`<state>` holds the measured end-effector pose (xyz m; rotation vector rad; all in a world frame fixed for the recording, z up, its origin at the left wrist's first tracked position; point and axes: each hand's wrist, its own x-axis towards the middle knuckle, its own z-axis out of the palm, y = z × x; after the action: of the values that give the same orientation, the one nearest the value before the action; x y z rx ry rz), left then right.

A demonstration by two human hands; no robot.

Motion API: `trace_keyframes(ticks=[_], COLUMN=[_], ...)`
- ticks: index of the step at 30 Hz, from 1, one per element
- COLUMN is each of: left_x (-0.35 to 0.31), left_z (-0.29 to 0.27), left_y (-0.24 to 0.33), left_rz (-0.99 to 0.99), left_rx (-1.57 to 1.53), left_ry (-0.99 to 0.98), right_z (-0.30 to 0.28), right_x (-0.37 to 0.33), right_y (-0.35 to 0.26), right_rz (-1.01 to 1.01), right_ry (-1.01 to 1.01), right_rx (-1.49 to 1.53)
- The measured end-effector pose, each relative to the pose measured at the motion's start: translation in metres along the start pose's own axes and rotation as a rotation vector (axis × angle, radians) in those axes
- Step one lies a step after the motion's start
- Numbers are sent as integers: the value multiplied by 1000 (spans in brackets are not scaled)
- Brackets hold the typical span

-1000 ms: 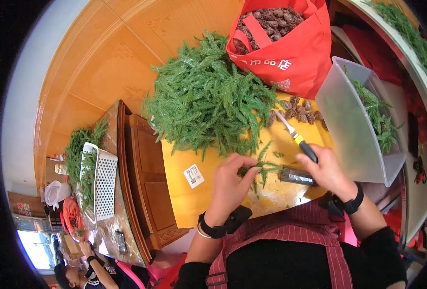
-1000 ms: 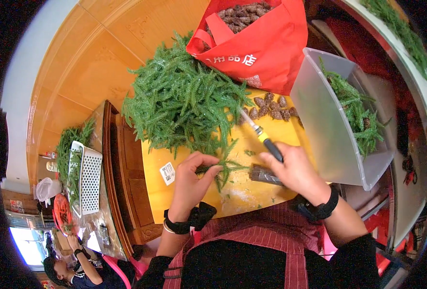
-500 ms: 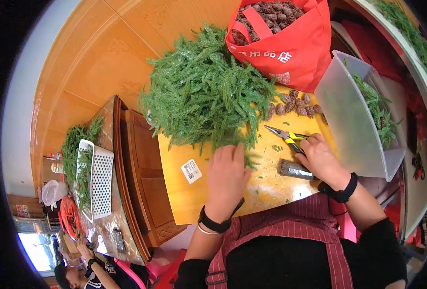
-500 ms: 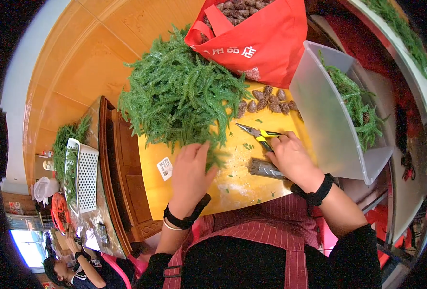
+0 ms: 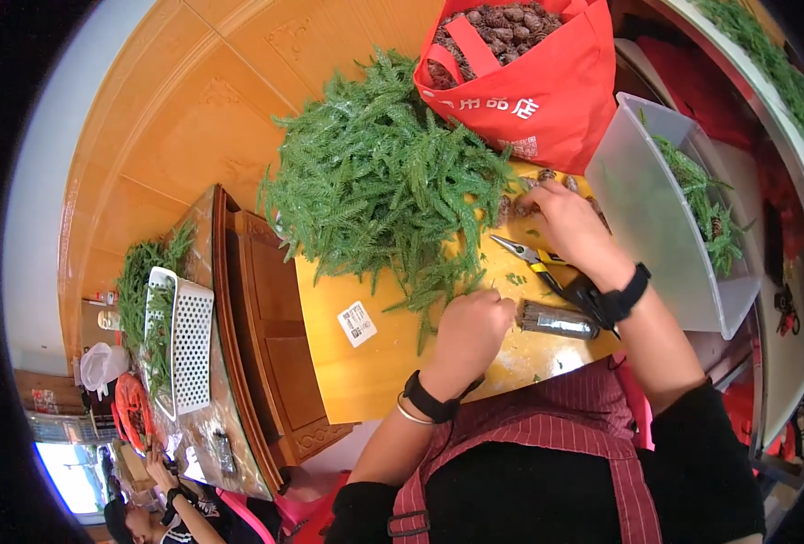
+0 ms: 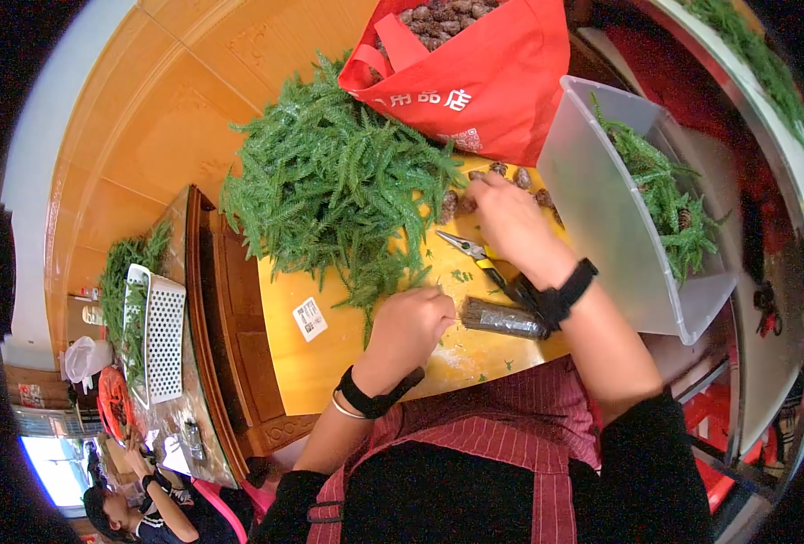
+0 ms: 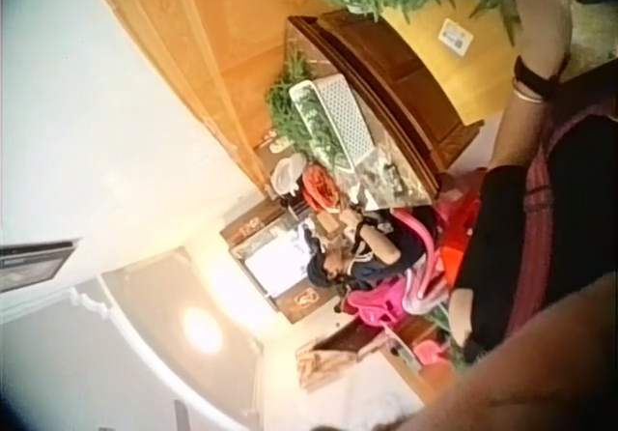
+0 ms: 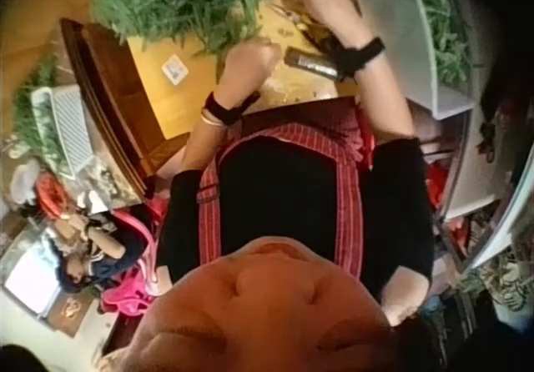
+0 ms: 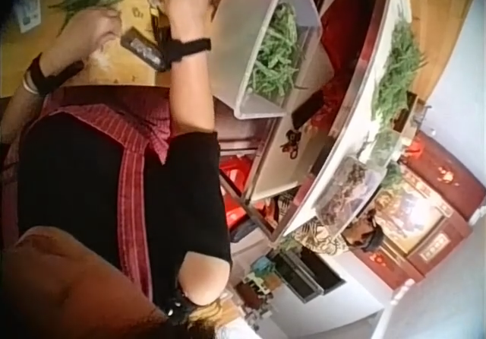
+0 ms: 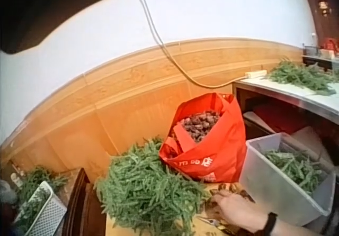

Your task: Trim and process green foliage using snips at a production workstation.

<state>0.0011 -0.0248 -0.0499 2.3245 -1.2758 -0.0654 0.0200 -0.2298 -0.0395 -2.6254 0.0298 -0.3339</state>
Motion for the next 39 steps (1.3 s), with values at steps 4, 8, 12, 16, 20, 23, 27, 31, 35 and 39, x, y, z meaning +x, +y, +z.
trace_keyframes(ticks=[4, 8, 12, 16, 20, 23, 27, 31, 35, 39], left_x=[0, -4, -21, -27, -20, -17, -9, -11, -9, -9], left_z=[-9, -40, -73, -84, -82, -79, -75, -77, -80, -82], left_y=[-5, -10, -16, -10, -3, 1, 10, 11, 12, 12], left_rz=[-61, -184, -423, -363, -222, -178, -241, -265, -244, -231], left_rx=[-93, -381, -744, -1098, -1297, -1381, -1377, -1380, -1407, -1420], left_ry=[-10, -86, -10, 261, 266, 251, 270, 227, 190, 153], right_z=[29, 31, -6, -21, -40, -43, -39, -33, -30, -31], right_x=[16, 13, 5, -14, -39, -49, -59, -63, -65, -64], right_y=[7, 16, -4, -21, -48, -59, -65, -65, -66, -71], right_rz=[-50, -27, -19, 133, 188, 191, 137, 118, 129, 94], right_ry=[-20, -6, -138, -208, -368, -383, -374, -395, -402, -395], right_rx=[-122, -184, 15, 697, 1279, 1349, 1431, 1498, 1537, 1520])
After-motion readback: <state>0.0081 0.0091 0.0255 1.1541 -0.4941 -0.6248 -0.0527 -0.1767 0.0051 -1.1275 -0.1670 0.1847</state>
